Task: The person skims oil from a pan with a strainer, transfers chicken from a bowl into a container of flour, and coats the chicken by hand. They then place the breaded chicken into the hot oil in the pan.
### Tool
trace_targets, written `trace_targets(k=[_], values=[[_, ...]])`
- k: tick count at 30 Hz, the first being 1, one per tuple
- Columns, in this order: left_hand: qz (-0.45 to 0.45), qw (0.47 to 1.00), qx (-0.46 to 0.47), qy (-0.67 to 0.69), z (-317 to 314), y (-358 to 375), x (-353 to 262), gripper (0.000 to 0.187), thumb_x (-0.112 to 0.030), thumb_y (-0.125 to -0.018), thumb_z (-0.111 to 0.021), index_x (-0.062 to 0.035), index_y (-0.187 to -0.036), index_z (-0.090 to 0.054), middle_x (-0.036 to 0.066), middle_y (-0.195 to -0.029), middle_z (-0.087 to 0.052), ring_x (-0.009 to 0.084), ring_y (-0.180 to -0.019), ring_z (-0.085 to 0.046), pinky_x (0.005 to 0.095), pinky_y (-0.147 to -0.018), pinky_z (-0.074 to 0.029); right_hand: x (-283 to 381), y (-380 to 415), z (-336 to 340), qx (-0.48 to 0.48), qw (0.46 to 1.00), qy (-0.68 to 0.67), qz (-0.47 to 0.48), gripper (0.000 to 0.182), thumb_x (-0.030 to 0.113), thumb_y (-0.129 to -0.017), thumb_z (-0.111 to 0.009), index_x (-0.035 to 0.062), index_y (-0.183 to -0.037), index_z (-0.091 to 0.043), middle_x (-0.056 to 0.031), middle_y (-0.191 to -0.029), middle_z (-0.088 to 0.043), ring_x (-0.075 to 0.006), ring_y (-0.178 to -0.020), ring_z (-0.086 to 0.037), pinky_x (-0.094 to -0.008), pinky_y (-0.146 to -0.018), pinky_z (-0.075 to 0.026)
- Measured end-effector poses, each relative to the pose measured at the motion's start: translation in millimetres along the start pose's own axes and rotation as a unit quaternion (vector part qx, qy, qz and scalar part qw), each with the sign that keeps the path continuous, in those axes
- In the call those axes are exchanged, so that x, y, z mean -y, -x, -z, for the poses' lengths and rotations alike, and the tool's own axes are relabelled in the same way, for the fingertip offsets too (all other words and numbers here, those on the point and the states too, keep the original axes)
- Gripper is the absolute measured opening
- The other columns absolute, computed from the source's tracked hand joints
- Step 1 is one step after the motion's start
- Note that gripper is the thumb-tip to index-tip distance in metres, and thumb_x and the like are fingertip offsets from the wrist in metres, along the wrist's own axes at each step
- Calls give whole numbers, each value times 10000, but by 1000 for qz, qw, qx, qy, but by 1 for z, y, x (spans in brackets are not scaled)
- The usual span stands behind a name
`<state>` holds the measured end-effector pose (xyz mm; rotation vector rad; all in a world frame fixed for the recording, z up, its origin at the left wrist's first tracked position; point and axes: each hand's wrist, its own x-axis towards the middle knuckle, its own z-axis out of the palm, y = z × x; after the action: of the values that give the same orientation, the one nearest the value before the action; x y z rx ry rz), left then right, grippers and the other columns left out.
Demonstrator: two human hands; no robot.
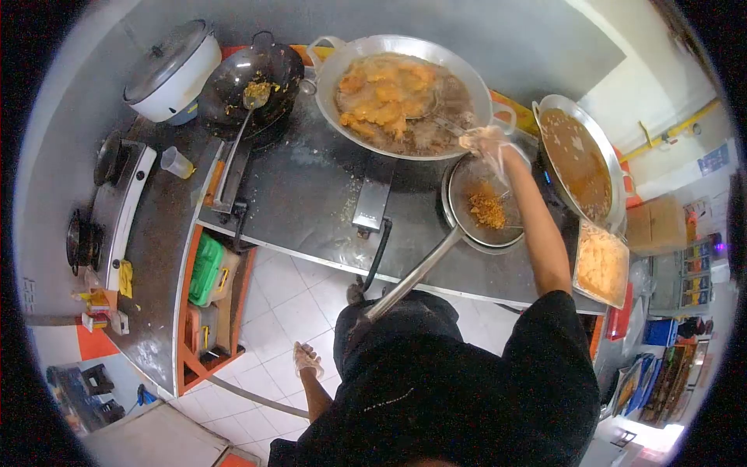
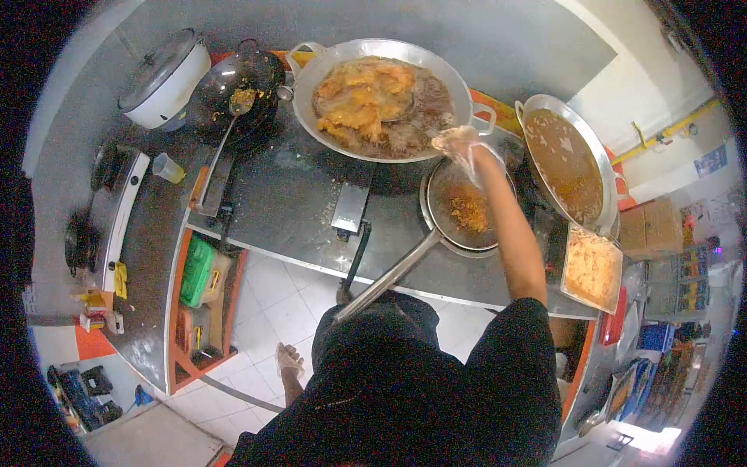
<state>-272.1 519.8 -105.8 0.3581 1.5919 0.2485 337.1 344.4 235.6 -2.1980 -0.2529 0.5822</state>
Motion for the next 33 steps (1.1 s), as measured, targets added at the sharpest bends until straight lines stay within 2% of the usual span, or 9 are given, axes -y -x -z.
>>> trace_targets(k=[8,10,11,18,22,24,27,30,33], values=[[21,1000,9,-8,22,-17,-17,350,-506,-842,-440,-217,-646,-419,-73,-577,-361,103,-515,-316,288,-535,-264,-25,10,53,-1,996,80,30,265,216,-772,-646,25,-956,-624,-10,-682,-575,-112,-553,-488,-260,-496,-385],[28,999,21,-6,26,-28,-22,352,-504,-841,-445,-216,-641,-420,-77,-579,-364,100,-517,-318,284,-530,-263,0,15,48,-32,950,310,30,286,193,-768,-641,-6,-970,-604,-48,-733,-593,-141,-621,-526,-280,-568,-427],[32,999,33,-5,27,-31,-24,354,-502,-840,-449,-215,-636,-421,-80,-581,-367,97,-519,-320,281,-526,-262,13,21,39,-78,935,344,17,232,107,-755,-546,38,-963,-622,-194,-900,-624,-315,-830,-611,-380,-715,-487],[-27,998,44,25,16,-16,-37,344,-482,-837,-477,-198,-645,-448,-73,-586,-396,90,-500,-346,268,-485,-268,37,53,-19,-158,817,535,148,198,33,-744,-541,54,-922,-625,-200,-875,-619,-318,-863,-610,-396,-749,-494],[-24,995,87,30,30,-25,-22,336,-477,-838,-479,-195,-657,-456,-69,-576,-393,92,-494,-352,270,-481,-276,59,59,-21,-136,924,349,79,249,178,-764,-582,29,-958,-630,-232,-946,-606,-334,-881,-602,-400,-751,-478],[-23,996,88,12,34,-31,-17,334,-476,-839,-473,-195,-659,-455,-70,-569,-388,93,-485,-346,270,-478,-275,-1,-9,-18,-157,921,344,97,335,226,-722,-650,24,-988,-627,-206,-932,-629,-287,-825,-624,-385,-729,-476],[11,997,76,-20,39,-32,-15,341,-482,-836,-452,-211,-632,-421,-86,-536,-361,91,-438,-309,272,-457,-261,-21,-30,-14,-67,994,81,28,369,215,-702,-696,15,-1003,-619,-64,-814,-638,-170,-677,-570,-308,-597,-479],[19,999,41,-30,42,-38,-14,343,-487,-834,-452,-214,-630,-417,-91,-540,-362,89,-438,-303,273,-456,-254,-13,-3,-14,-61,997,-32,37,127,169,-715,-687,53,-738,-640,10,-582,-533,-104,-492,-483,-272,-436,-386],[26,996,71,-47,42,-40,-18,338,-485,-840,-445,-216,-636,-417,-90,-536,-355,86,-444,-297,271,-471,-251,-2,39,-4,-48,996,-64,-49,142,176,-711,-697,80,-797,-638,32,-598,-536,-57,-488,-464,-214,-416,-346]])
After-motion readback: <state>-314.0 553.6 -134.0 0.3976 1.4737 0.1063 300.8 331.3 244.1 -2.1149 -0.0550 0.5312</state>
